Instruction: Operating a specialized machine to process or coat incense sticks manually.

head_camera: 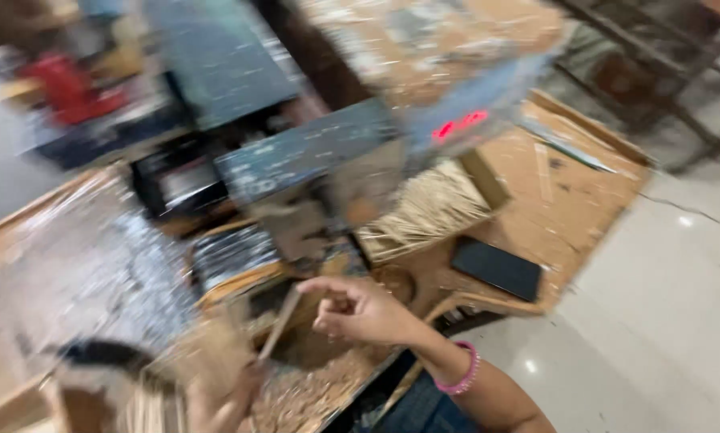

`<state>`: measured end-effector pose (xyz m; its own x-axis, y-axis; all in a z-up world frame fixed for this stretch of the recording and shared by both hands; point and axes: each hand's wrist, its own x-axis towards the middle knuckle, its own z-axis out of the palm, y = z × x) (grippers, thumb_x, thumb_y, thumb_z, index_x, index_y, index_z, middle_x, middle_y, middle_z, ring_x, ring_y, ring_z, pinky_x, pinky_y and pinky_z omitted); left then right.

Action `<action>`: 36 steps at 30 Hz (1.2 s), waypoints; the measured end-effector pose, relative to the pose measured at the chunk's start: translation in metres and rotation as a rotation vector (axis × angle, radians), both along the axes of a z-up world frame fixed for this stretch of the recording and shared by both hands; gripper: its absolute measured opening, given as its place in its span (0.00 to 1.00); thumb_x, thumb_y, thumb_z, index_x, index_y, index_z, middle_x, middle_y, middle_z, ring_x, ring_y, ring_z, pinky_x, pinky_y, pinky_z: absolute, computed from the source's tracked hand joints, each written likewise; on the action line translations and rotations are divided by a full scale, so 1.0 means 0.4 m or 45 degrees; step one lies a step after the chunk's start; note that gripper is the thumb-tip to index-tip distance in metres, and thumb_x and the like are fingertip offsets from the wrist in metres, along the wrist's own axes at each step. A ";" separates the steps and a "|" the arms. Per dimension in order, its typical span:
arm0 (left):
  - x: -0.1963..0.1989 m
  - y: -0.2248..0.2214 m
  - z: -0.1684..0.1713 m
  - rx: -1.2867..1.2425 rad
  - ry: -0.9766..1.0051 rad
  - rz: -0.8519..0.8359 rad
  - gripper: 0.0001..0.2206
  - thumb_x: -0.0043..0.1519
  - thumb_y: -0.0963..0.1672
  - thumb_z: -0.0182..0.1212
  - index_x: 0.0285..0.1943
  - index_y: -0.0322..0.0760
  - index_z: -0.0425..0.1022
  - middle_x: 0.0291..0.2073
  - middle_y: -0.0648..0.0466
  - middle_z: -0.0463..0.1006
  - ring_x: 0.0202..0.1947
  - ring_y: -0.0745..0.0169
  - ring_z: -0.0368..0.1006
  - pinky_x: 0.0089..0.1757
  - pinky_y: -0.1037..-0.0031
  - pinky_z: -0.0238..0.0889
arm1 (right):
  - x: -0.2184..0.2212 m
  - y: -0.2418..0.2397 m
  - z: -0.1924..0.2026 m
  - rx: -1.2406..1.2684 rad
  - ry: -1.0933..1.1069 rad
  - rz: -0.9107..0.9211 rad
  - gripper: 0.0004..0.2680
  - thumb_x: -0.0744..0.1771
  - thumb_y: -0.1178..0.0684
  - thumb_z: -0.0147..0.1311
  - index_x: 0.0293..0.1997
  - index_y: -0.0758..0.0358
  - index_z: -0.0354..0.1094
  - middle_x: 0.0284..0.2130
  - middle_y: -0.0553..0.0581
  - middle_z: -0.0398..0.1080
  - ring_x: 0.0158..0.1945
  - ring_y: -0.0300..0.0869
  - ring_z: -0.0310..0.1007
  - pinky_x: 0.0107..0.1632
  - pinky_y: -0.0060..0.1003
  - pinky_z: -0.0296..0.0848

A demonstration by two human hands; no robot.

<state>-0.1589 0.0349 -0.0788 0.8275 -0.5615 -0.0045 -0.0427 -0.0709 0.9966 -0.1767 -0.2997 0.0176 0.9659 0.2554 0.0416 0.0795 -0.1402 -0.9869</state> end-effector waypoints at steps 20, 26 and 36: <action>0.420 -0.084 0.198 -0.591 0.023 0.903 0.06 0.62 0.38 0.58 0.45 0.31 0.77 0.23 0.56 0.74 0.20 0.73 0.67 0.22 0.80 0.62 | 0.233 0.189 0.199 -1.340 -0.648 -0.327 0.15 0.68 0.62 0.46 0.62 0.65 0.65 0.62 0.61 0.64 0.52 0.50 0.73 0.21 0.34 0.78; 0.430 -0.084 0.203 -0.627 0.027 0.898 0.08 0.59 0.37 0.56 0.46 0.29 0.76 0.25 0.56 0.73 0.21 0.72 0.68 0.23 0.80 0.64 | 0.239 0.178 0.122 -1.181 -1.141 -0.498 0.13 0.68 0.54 0.51 0.59 0.65 0.67 0.56 0.60 0.69 0.53 0.49 0.74 0.39 0.33 0.80; 0.404 -0.075 0.229 -0.579 0.033 0.846 0.07 0.62 0.39 0.55 0.46 0.30 0.75 0.24 0.57 0.72 0.21 0.72 0.67 0.24 0.80 0.64 | 0.276 0.123 0.106 -2.016 -1.254 -0.275 0.20 0.61 0.65 0.50 0.62 0.68 0.65 0.51 0.72 0.70 0.54 0.55 0.73 0.49 0.43 0.79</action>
